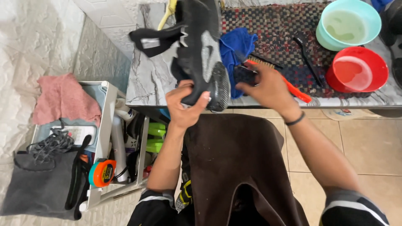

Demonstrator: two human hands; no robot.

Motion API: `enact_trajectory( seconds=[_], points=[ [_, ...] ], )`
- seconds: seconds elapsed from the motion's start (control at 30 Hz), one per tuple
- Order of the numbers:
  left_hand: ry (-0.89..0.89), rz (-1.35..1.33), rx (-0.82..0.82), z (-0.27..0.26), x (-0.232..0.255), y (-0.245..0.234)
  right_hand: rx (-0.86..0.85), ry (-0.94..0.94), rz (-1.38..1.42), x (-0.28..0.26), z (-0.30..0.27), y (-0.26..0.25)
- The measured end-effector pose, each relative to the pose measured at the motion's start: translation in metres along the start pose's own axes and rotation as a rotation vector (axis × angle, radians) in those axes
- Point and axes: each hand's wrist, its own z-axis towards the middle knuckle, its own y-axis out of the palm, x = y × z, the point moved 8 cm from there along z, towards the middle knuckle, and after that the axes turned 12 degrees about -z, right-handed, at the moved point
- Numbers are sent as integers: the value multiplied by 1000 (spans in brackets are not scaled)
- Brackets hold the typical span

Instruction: The person scrubs a black sneaker with a small brush and a larger brush, dipping the brushes into water bowls and wiping the shoe with a cloth. The person rotates the shoe to clean different sides and continues scrubbing until the end of the clip.

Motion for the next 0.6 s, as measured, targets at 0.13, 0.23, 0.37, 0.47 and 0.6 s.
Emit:
enact_trajectory(
  seconds=[0.13,0.23,0.37,0.47,0.6],
  points=[
    [45,50,43,-3,10,-19,-198,-85,-196,-37,-6,31],
    [70,63,36,-2,19,-19,-131,-100,-145,-15,4,57],
    [102,64,22,-2,19,-19,237,-294,277,-26,3,3],
    [69,91,16,-6,10,-13,339,-463,441,-63,-8,-37],
    [94,111,-76,-6,11,15,278,-586,384,-88,0,-17]
  ],
)
